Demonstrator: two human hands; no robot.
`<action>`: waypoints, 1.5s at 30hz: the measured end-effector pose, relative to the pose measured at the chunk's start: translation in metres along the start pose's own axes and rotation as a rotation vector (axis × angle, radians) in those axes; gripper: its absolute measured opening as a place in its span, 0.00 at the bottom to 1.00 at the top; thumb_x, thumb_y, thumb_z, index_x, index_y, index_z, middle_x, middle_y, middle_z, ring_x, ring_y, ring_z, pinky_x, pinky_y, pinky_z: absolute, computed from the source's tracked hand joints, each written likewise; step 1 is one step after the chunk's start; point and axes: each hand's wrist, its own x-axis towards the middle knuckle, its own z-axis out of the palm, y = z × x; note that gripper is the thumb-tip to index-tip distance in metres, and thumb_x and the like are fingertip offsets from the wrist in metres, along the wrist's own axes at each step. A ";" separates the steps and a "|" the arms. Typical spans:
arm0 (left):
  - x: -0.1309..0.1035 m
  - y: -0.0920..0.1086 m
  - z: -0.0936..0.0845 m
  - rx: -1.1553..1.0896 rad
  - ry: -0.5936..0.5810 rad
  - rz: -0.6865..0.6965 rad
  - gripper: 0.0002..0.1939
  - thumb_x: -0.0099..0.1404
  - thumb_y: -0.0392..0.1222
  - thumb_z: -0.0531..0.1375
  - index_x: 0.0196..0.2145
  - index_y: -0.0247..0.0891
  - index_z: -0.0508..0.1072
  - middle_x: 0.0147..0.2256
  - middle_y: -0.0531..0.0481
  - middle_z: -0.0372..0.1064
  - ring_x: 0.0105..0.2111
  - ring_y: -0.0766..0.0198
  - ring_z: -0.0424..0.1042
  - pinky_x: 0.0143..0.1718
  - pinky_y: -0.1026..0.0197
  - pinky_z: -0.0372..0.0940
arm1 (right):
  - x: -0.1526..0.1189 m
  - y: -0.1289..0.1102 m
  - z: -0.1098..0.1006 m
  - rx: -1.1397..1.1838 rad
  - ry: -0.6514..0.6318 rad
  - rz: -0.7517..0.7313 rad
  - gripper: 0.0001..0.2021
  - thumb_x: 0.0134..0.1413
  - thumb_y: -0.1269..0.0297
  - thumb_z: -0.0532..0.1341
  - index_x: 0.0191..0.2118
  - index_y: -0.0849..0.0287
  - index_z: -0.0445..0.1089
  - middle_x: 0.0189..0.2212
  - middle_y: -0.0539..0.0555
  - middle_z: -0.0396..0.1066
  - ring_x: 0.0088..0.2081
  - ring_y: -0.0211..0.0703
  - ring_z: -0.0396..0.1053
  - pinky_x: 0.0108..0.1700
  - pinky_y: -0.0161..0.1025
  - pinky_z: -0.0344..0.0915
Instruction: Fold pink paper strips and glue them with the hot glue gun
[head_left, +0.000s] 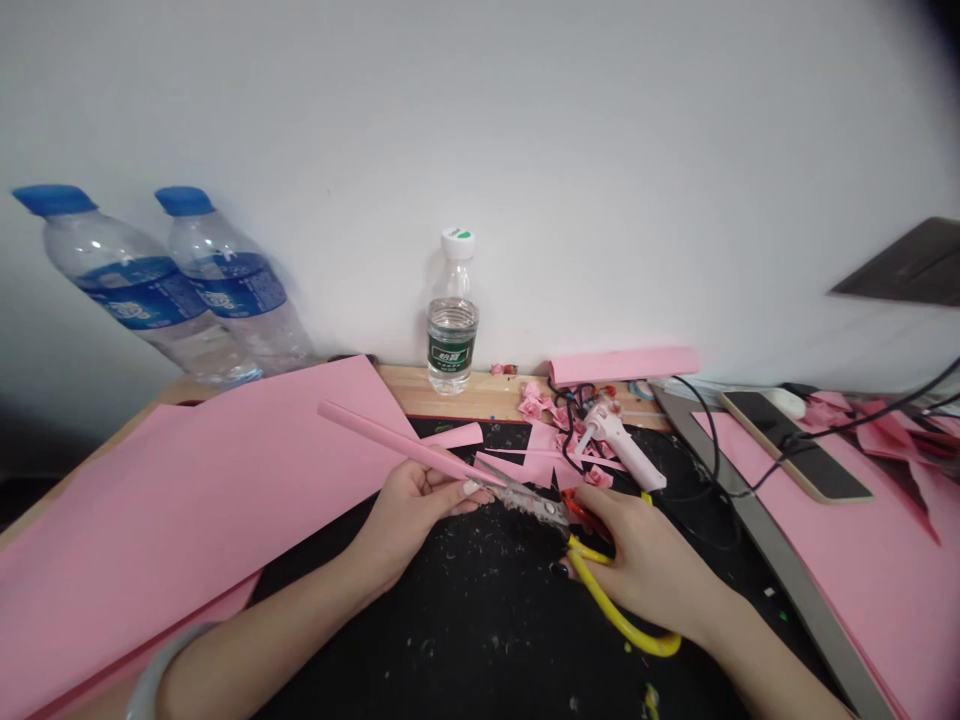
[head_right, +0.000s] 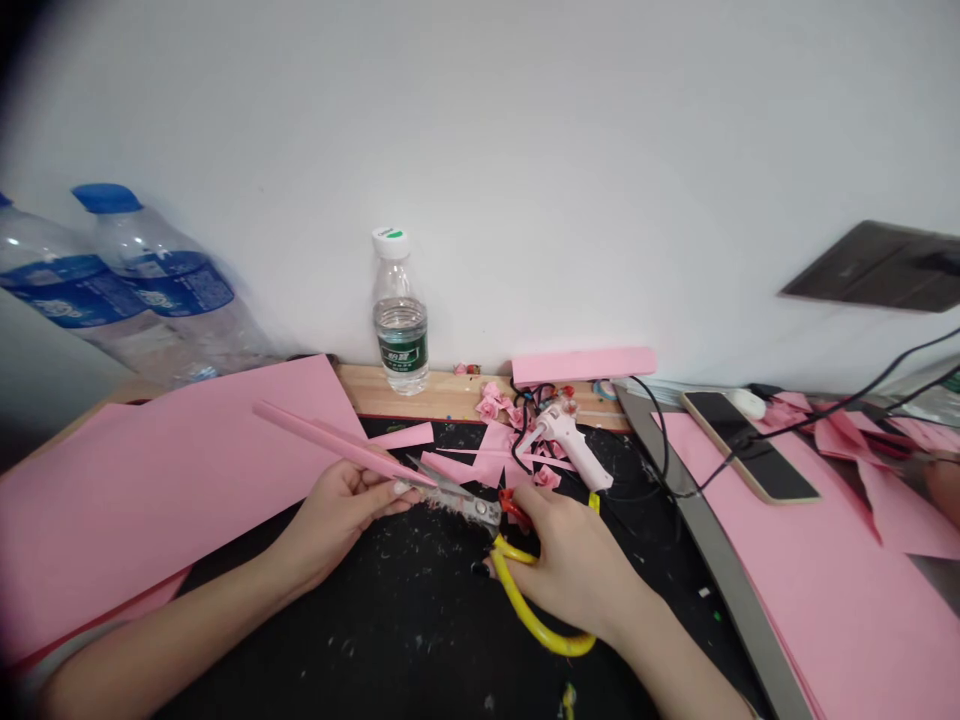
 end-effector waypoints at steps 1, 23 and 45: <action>0.000 0.000 0.000 -0.002 -0.001 0.000 0.10 0.55 0.43 0.67 0.34 0.35 0.75 0.34 0.47 0.78 0.35 0.61 0.76 0.38 0.63 0.70 | 0.000 0.000 0.000 0.001 0.000 -0.002 0.07 0.44 0.65 0.60 0.29 0.54 0.59 0.27 0.49 0.67 0.27 0.42 0.63 0.28 0.35 0.52; 0.001 -0.001 -0.002 -0.010 -0.050 0.046 0.07 0.58 0.40 0.66 0.32 0.36 0.72 0.32 0.53 0.76 0.35 0.66 0.75 0.39 0.66 0.69 | -0.001 0.000 -0.003 -0.019 -0.043 0.014 0.09 0.45 0.63 0.61 0.29 0.54 0.58 0.28 0.49 0.67 0.28 0.42 0.63 0.28 0.35 0.51; -0.001 0.003 0.001 0.030 -0.080 0.045 0.09 0.57 0.40 0.66 0.29 0.36 0.68 0.28 0.55 0.75 0.32 0.67 0.76 0.37 0.66 0.70 | 0.000 0.003 -0.006 0.027 -0.037 -0.027 0.12 0.43 0.65 0.63 0.26 0.56 0.57 0.25 0.47 0.63 0.26 0.38 0.58 0.27 0.34 0.50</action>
